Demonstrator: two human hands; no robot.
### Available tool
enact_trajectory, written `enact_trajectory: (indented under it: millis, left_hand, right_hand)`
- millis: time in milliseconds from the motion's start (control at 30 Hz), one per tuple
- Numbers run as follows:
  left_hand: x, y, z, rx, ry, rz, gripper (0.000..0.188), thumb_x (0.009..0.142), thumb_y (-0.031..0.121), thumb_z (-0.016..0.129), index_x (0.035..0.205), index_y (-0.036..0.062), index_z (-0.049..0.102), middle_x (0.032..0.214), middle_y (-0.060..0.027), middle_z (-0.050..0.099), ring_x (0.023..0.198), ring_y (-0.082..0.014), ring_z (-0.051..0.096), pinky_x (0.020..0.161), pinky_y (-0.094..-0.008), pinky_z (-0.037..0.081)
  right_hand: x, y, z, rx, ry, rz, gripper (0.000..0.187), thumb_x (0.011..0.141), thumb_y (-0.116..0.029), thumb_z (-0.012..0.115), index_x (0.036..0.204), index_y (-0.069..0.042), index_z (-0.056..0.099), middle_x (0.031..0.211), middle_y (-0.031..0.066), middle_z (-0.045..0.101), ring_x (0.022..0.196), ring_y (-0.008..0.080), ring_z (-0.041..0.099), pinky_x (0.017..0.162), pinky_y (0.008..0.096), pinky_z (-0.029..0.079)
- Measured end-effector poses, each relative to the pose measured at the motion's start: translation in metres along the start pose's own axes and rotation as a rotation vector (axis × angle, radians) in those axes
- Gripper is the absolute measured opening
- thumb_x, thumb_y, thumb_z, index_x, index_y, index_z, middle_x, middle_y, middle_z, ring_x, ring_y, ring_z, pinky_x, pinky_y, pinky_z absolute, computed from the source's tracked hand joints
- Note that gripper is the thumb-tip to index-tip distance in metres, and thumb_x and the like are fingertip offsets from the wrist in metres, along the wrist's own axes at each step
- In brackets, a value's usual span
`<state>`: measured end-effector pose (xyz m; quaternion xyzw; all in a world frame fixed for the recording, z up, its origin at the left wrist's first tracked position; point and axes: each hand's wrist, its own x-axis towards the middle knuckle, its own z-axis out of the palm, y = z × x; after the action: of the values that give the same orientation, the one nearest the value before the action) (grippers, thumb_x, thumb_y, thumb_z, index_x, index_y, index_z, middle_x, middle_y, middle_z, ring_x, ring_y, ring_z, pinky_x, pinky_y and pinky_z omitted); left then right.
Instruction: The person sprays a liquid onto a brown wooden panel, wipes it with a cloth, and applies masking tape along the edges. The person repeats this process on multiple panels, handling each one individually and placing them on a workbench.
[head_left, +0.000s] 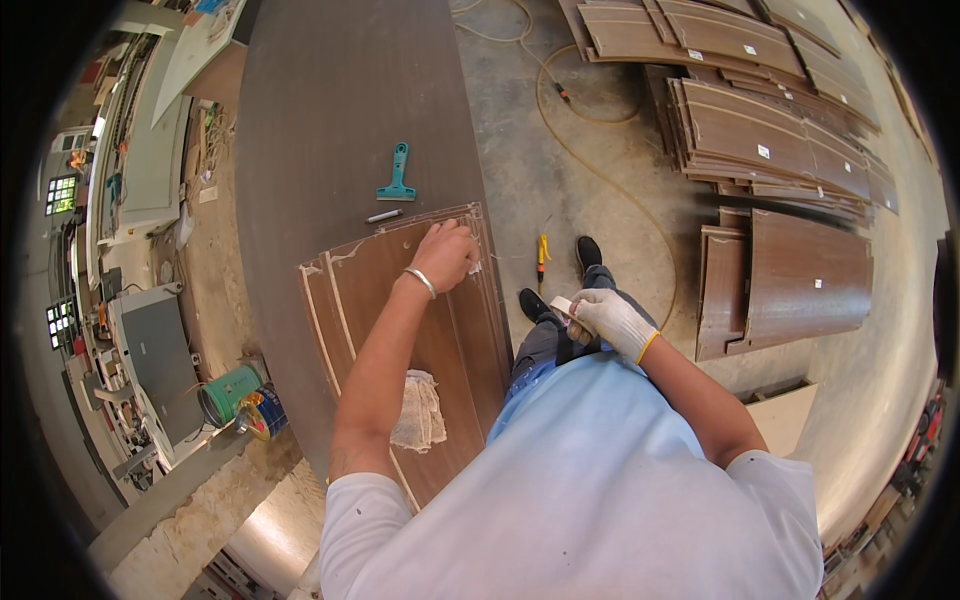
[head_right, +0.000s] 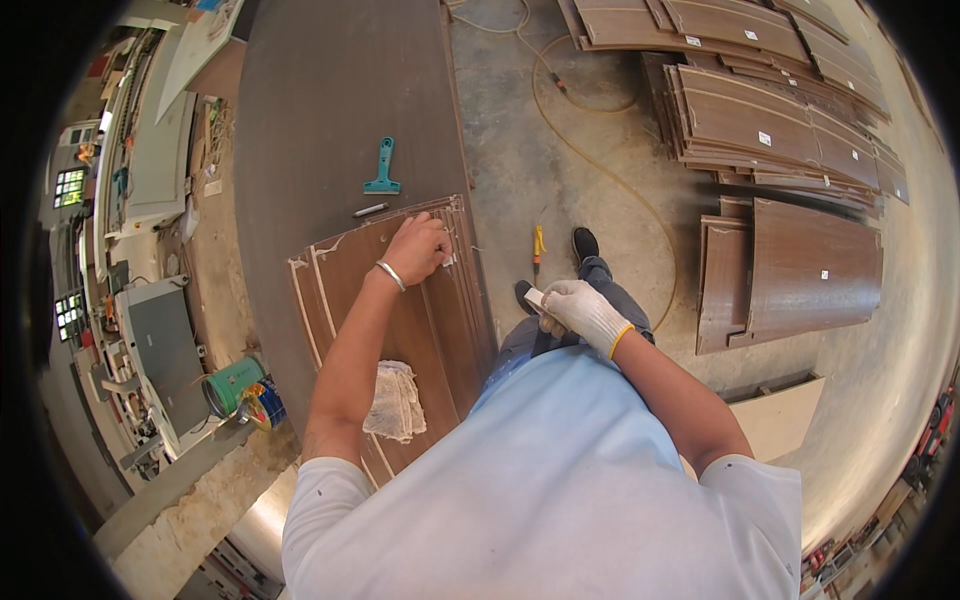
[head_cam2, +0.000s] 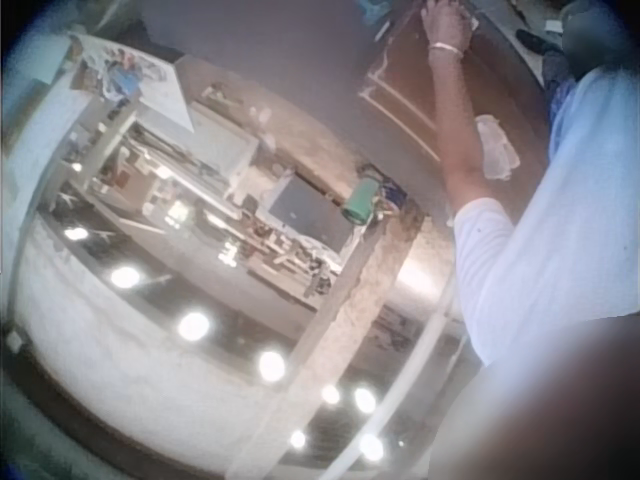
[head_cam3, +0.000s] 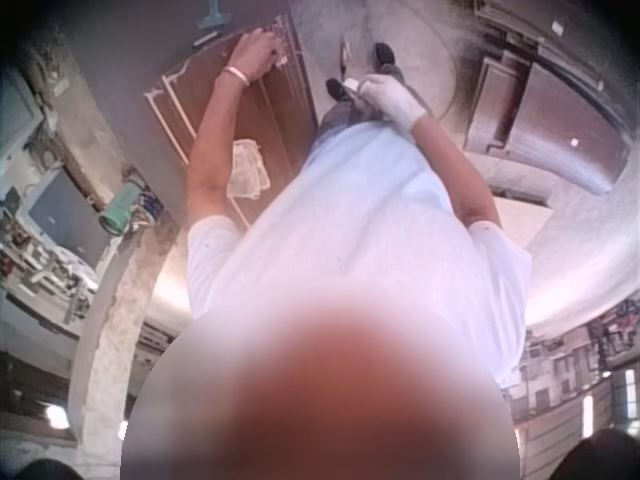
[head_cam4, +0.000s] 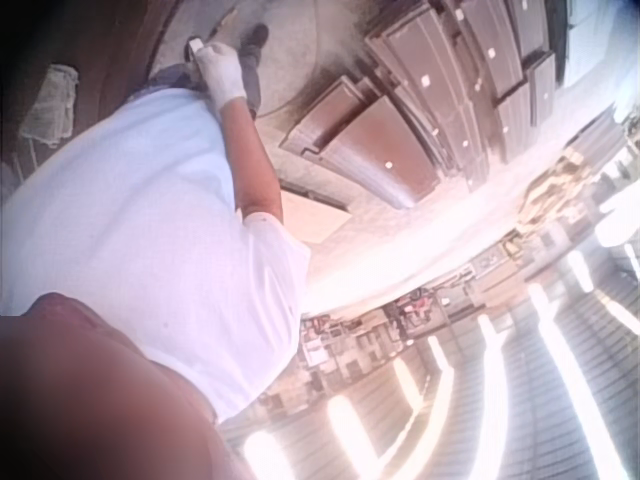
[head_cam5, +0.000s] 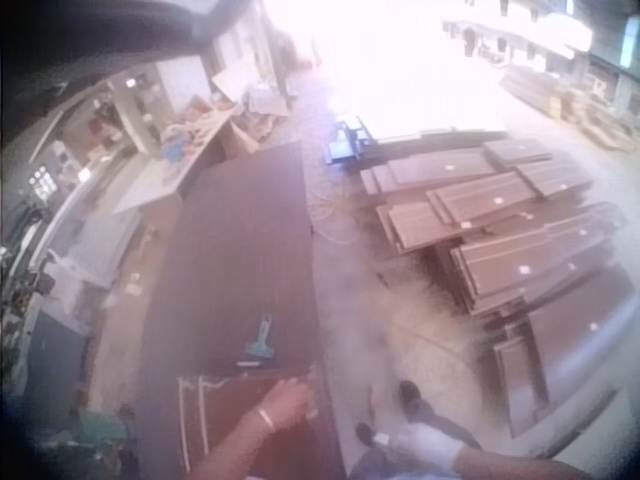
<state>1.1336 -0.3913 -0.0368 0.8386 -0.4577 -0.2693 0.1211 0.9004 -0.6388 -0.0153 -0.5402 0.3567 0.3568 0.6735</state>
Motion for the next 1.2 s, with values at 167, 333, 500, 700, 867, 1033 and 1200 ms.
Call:
enact_trajectory:
  millis: [167,333,500,700,867,1033,1200]
  left_hand:
    - [-0.004,0.005,0.006,0.078,0.061,-0.008,0.011,0.081,0.007,0.077,0.08,0.0161,0.072,0.093,-0.0011,0.065,0.105,-0.027,0.058,0.094,-0.04,0.044]
    - [-0.003,0.013,0.006,0.172,0.07,-0.052,0.01,0.08,0.011,0.08,0.082,0.0148,0.071,0.094,-0.0021,0.068,0.106,-0.0278,0.059,0.095,-0.0406,0.043]
    - [0.011,0.021,-0.01,0.285,-0.044,-0.215,0.017,0.079,0.023,0.086,0.086,0.0115,0.077,0.097,-0.0076,0.076,0.112,-0.0284,0.063,0.096,-0.044,0.043]
    - [0.034,0.012,-0.02,0.263,-0.181,-0.402,0.029,0.078,0.035,0.09,0.093,0.0114,0.082,0.1,-0.0105,0.079,0.115,-0.0293,0.066,0.099,-0.0447,0.043]
    - [0.033,0.008,-0.022,0.251,-0.112,-0.374,0.037,0.072,0.044,0.093,0.087,0.0118,0.082,0.097,-0.0097,0.079,0.111,-0.0288,0.065,0.098,-0.0447,0.041]
    - [0.025,0.021,-0.025,0.289,-0.134,-0.336,0.04,0.071,0.046,0.092,0.087,0.0105,0.081,0.096,-0.0087,0.079,0.112,-0.0274,0.06,0.098,-0.0441,0.039]
    - [0.024,0.026,-0.022,0.368,-0.103,-0.287,0.041,0.071,0.047,0.092,0.086,0.0102,0.081,0.095,-0.008,0.078,0.116,-0.0272,0.059,0.1,-0.0448,0.039]
  right_hand:
    - [0.006,0.003,0.001,0.023,-0.013,-0.016,0.027,0.108,-0.017,0.054,0.113,0.004,0.07,0.086,0.01,0.074,0.071,0.0171,0.069,0.065,0.0319,0.057]
    - [0.007,0.003,0.001,-0.003,-0.025,-0.023,0.027,0.108,-0.017,0.054,0.113,0.005,0.07,0.086,0.0113,0.074,0.072,0.0178,0.07,0.066,0.032,0.057]
    - [0.003,0.002,0.001,0.022,-0.043,-0.039,0.027,0.107,-0.016,0.053,0.113,0.006,0.069,0.086,0.0128,0.074,0.072,0.0186,0.07,0.066,0.0329,0.058]
    - [0.005,0.004,0.001,0.01,-0.035,-0.055,0.026,0.105,-0.012,0.052,0.113,0.007,0.068,0.087,0.0137,0.074,0.073,0.0188,0.07,0.068,0.0328,0.058]
    - [0.003,0.004,-0.005,0.04,-0.042,-0.065,0.027,0.105,-0.013,0.052,0.113,0.007,0.069,0.087,0.0127,0.073,0.073,0.0183,0.07,0.069,0.0331,0.058]
    - [0.0,0.005,-0.006,-0.023,-0.028,-0.035,0.027,0.106,-0.014,0.052,0.112,0.005,0.07,0.085,0.0109,0.073,0.072,0.0177,0.069,0.068,0.033,0.058]
    - [0.004,0.006,-0.001,-0.015,-0.034,-0.017,0.027,0.106,-0.015,0.052,0.111,0.004,0.071,0.085,0.01,0.074,0.072,0.0171,0.07,0.067,0.0327,0.057]
